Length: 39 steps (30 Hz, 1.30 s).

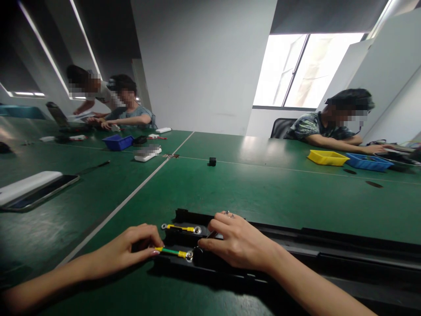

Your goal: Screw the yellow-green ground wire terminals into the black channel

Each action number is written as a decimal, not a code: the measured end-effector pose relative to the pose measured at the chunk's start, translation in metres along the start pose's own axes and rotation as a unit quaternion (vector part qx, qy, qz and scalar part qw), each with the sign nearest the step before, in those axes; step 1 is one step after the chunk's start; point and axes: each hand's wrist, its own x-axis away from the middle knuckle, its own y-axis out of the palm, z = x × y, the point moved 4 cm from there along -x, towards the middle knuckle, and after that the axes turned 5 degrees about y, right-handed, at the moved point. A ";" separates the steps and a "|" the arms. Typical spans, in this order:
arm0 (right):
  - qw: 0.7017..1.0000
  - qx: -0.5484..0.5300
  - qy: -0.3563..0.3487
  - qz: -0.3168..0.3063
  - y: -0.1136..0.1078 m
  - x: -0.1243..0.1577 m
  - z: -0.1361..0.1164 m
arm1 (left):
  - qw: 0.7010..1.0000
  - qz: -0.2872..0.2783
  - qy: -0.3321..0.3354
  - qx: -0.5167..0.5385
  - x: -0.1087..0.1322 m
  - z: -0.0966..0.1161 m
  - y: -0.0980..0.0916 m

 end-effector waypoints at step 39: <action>0.999 0.054 0.004 0.005 0.000 -0.003 -0.003 | 1.000 0.000 0.000 -0.005 0.000 0.000 0.000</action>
